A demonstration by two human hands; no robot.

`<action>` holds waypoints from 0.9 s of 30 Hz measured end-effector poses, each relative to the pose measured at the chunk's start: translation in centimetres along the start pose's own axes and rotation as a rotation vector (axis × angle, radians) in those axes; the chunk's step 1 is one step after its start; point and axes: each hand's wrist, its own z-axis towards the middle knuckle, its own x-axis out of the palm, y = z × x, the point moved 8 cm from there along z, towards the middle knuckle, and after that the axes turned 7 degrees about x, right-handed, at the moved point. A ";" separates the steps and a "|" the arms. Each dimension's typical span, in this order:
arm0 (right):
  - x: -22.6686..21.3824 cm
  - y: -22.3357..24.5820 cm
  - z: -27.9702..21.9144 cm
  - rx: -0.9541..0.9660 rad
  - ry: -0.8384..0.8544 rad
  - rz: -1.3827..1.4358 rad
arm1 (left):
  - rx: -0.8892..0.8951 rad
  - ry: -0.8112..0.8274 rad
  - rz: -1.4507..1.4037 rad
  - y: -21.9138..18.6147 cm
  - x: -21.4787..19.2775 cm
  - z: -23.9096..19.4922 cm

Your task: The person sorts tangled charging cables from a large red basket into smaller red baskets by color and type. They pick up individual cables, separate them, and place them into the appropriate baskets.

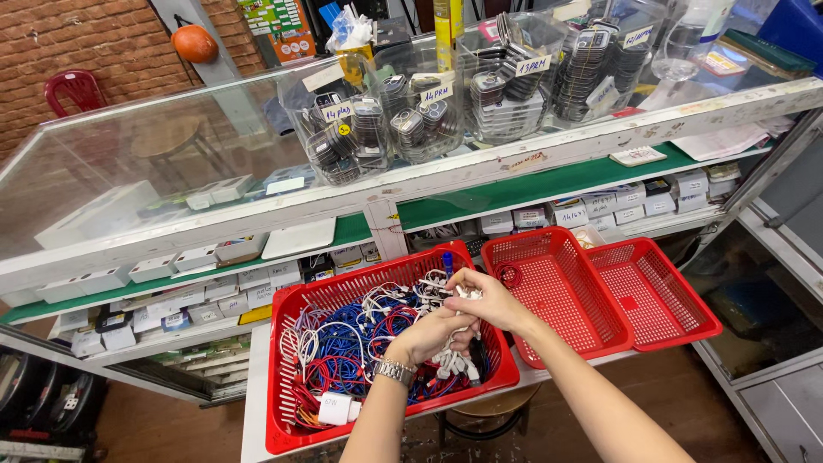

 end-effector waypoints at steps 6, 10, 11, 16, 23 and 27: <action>-2.6 -2.8 0.6 0.126 -0.093 0.014 | 0.074 -0.164 0.139 -0.4 0.8 0.5; -4.6 -2.9 0.1 0.113 -0.070 0.054 | -0.010 -0.238 0.500 -0.3 0.4 0.4; -6.2 -3.2 0.1 0.192 -0.101 0.097 | -0.048 -0.256 0.568 -0.3 0.0 0.3; -6.9 2.0 -1.1 -0.133 0.052 -0.363 | -0.105 -0.280 1.221 -1.0 -1.1 1.0; -2.8 2.7 -1.2 0.034 0.458 -0.776 | 0.070 -0.135 1.301 -3.7 2.0 1.4; -4.0 -0.1 -2.2 0.347 0.435 -0.282 | 0.014 -0.210 1.078 -5.0 2.4 0.3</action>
